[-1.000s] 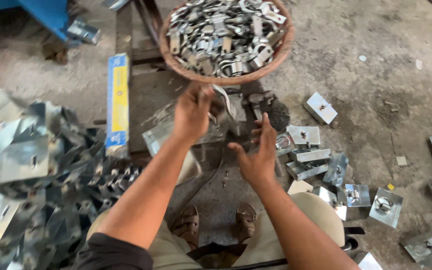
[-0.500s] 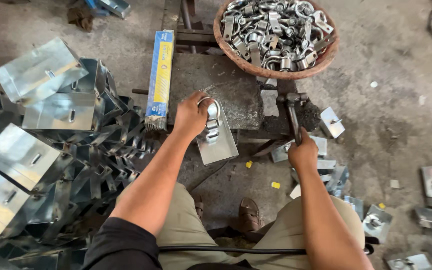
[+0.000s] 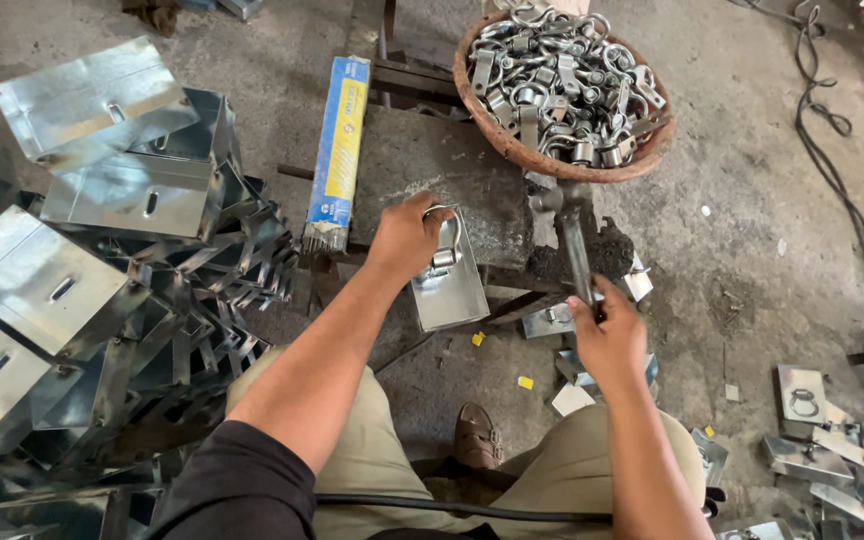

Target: The person welds small metal plates with eye bolts using a handheld welding torch. They pick up plates and bolts, position them on a work surface, weld them together, and place the finished pieces aside.

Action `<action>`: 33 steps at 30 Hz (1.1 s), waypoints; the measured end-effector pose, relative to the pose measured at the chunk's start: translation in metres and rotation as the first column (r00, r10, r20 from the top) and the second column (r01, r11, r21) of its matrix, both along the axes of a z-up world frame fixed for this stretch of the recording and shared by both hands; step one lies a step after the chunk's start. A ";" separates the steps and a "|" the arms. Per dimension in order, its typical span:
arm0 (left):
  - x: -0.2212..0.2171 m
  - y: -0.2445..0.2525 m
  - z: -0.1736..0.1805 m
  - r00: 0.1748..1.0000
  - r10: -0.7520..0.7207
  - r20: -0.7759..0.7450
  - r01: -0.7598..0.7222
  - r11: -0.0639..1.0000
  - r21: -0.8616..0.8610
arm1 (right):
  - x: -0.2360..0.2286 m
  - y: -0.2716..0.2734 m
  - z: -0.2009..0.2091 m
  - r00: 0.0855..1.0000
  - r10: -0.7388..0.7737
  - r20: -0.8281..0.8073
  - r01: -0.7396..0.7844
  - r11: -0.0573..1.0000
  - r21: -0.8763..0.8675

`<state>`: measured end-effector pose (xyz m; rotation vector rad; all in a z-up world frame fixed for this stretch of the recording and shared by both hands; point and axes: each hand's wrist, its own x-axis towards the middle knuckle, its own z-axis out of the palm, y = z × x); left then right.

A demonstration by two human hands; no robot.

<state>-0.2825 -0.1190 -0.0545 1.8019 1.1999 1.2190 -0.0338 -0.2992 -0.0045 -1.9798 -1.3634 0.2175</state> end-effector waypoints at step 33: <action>-0.005 0.035 -0.046 0.980 0.049 -0.192 -0.005 0.976 0.218 | -0.030 -0.060 0.115 0.938 0.330 0.103 -0.248 0.435 0.866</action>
